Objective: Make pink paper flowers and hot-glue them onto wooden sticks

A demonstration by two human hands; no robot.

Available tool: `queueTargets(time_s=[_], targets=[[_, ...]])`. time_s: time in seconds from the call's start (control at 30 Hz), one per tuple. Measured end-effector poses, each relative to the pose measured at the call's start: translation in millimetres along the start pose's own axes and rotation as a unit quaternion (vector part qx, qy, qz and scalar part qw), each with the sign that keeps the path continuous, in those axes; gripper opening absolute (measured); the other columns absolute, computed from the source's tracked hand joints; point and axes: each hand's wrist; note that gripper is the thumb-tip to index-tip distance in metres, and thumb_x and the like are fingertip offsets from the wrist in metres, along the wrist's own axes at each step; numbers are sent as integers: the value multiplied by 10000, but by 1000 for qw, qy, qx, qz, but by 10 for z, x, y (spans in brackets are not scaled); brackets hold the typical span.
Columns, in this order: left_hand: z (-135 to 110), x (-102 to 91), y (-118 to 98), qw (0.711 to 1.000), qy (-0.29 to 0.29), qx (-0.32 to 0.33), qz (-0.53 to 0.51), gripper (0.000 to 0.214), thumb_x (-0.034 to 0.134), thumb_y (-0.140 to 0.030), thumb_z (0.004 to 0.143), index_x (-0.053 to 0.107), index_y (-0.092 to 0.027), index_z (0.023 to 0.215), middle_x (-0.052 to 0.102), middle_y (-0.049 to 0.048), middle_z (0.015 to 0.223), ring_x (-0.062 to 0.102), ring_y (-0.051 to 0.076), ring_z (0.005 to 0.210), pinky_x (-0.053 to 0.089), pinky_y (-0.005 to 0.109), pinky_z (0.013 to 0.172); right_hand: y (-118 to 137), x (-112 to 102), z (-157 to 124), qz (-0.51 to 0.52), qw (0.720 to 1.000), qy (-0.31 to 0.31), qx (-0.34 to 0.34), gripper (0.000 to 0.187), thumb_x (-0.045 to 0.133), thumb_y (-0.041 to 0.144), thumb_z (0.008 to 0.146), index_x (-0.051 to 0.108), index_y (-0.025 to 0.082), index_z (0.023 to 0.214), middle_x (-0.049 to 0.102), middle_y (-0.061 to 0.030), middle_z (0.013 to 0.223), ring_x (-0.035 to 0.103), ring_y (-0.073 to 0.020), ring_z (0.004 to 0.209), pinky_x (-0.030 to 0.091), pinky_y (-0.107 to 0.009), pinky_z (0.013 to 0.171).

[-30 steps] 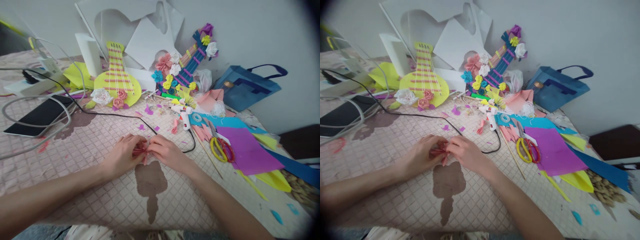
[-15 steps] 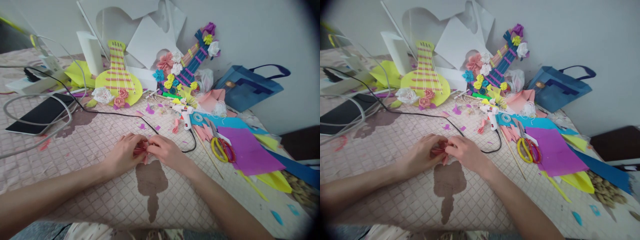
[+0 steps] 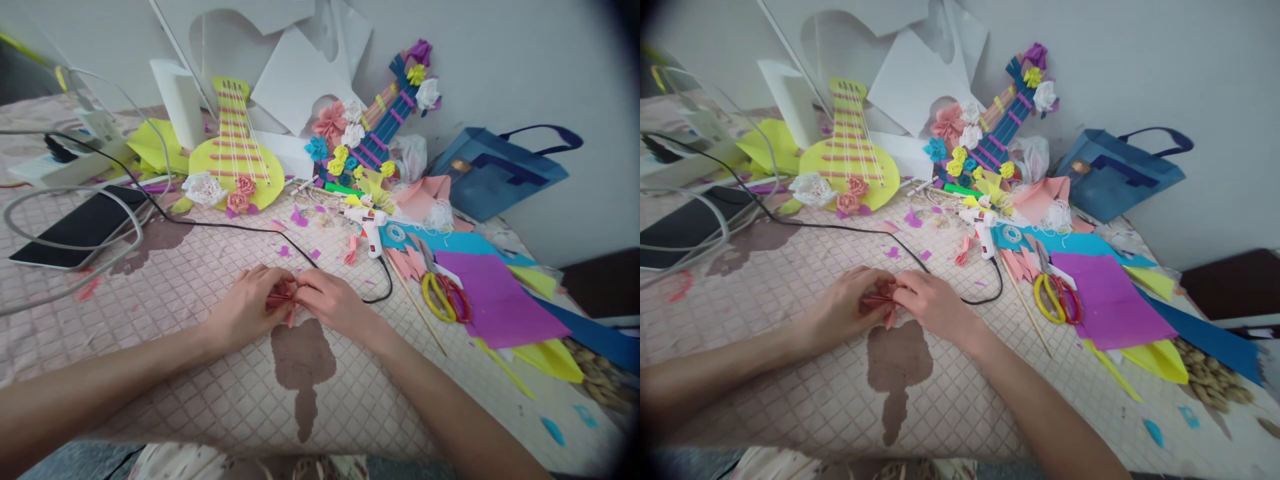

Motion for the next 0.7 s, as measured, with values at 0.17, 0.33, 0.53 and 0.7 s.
queueTargets(time_s=[0.17, 0.33, 0.53, 0.7], targets=[[5, -4, -2, 1000, 3, -1, 0, 227, 583, -178, 783, 548, -198, 1006, 650, 42, 960, 580, 223, 944, 458, 376, 819, 36, -47, 0, 128, 989, -12, 72, 144, 459, 159, 925, 573, 184, 840, 565, -72, 982, 566, -157, 909, 497, -302, 788], [6, -3, -1, 1000, 4, 3, 6, 177, 589, -207, 794, 561, -199, 969, 653, 41, 945, 580, 226, 930, 455, 369, 799, 65, -81, -26, 376, 906, -45, 191, 63, 537, 189, 884, 529, 200, 822, 624, -48, 1019, 619, -127, 823, 514, -280, 700], [-2, -7, -16, 1000, 6, -8, 4, 199, 595, -204, 786, 559, -197, 982, 649, 36, 932, 583, 223, 924, 446, 380, 812, 32, -102, -73, 542, 795, -119, 243, 146, 564, 309, 891, 460, 216, 848, 697, -3, 764, 688, -159, 774, 551, -360, 747], [-3, -16, -27, 1000, 8, -19, -3, 223, 594, -175, 759, 551, -196, 977, 644, 36, 913, 586, 223, 917, 447, 389, 819, -37, -358, -128, 407, 832, -303, 223, 132, 565, 326, 887, 461, 250, 856, 692, 18, 771, 693, -193, 874, 522, -471, 877]])
Point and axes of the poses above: each hand's wrist, its own z-axis towards the middle knuckle, its own x-axis out of the palm, y = z × x
